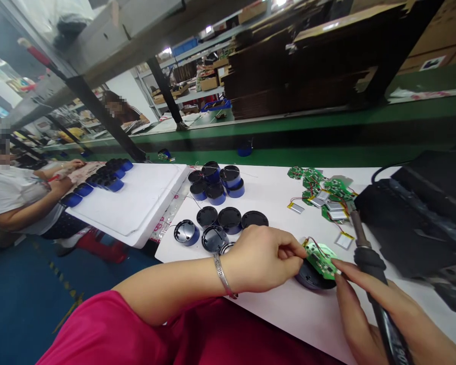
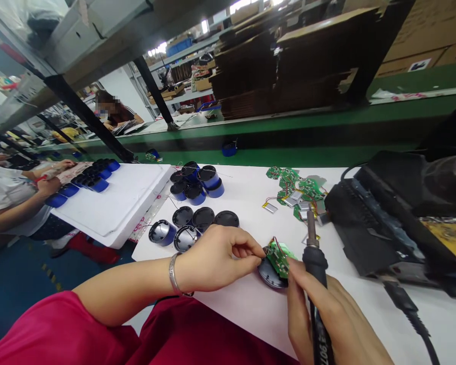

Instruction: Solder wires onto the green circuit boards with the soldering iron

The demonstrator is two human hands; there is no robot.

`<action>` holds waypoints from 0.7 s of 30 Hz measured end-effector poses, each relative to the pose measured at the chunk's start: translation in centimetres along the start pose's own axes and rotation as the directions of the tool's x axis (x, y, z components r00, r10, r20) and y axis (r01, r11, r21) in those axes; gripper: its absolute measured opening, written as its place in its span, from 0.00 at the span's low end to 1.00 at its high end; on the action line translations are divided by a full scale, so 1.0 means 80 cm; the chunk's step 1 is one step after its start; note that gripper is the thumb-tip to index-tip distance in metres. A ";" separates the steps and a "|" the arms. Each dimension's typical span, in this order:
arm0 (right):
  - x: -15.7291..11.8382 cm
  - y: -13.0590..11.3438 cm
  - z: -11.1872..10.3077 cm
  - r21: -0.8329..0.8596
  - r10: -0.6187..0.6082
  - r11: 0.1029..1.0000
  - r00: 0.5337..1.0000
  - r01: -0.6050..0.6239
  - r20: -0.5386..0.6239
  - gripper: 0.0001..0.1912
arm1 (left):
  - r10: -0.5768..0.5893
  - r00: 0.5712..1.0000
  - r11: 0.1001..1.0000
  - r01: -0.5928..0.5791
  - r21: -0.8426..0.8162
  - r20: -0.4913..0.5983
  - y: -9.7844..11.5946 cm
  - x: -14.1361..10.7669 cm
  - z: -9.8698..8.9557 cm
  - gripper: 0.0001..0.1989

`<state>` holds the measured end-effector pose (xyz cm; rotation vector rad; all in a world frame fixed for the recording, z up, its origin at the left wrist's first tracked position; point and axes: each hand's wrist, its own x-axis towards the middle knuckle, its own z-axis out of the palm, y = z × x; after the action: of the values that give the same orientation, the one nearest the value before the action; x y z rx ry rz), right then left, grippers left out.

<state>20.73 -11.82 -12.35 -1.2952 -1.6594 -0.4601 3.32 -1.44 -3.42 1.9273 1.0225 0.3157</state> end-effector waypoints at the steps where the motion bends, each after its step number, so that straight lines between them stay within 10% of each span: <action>1: -0.001 0.000 -0.001 0.038 -0.025 0.999 1.000 0.025 0.012 0.22 | -0.038 0.999 0.994 0.038 -0.099 -0.004 -0.002 0.001 0.004 0.11; 11: 0.004 -0.007 -0.007 0.081 0.183 0.977 0.974 -0.195 0.130 0.17 | -0.151 0.988 0.811 0.115 -0.573 -0.015 -0.001 0.006 0.047 0.14; 21: -0.018 0.001 -0.021 -0.079 0.330 0.944 0.928 -0.321 0.173 0.27 | -0.212 0.977 0.809 0.167 -0.563 -0.015 -0.002 0.009 0.056 0.07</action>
<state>21.51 -13.85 -12.73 -1.6569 -1.5457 -0.1852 6.31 -3.54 -6.18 1.2777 1.0228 0.5160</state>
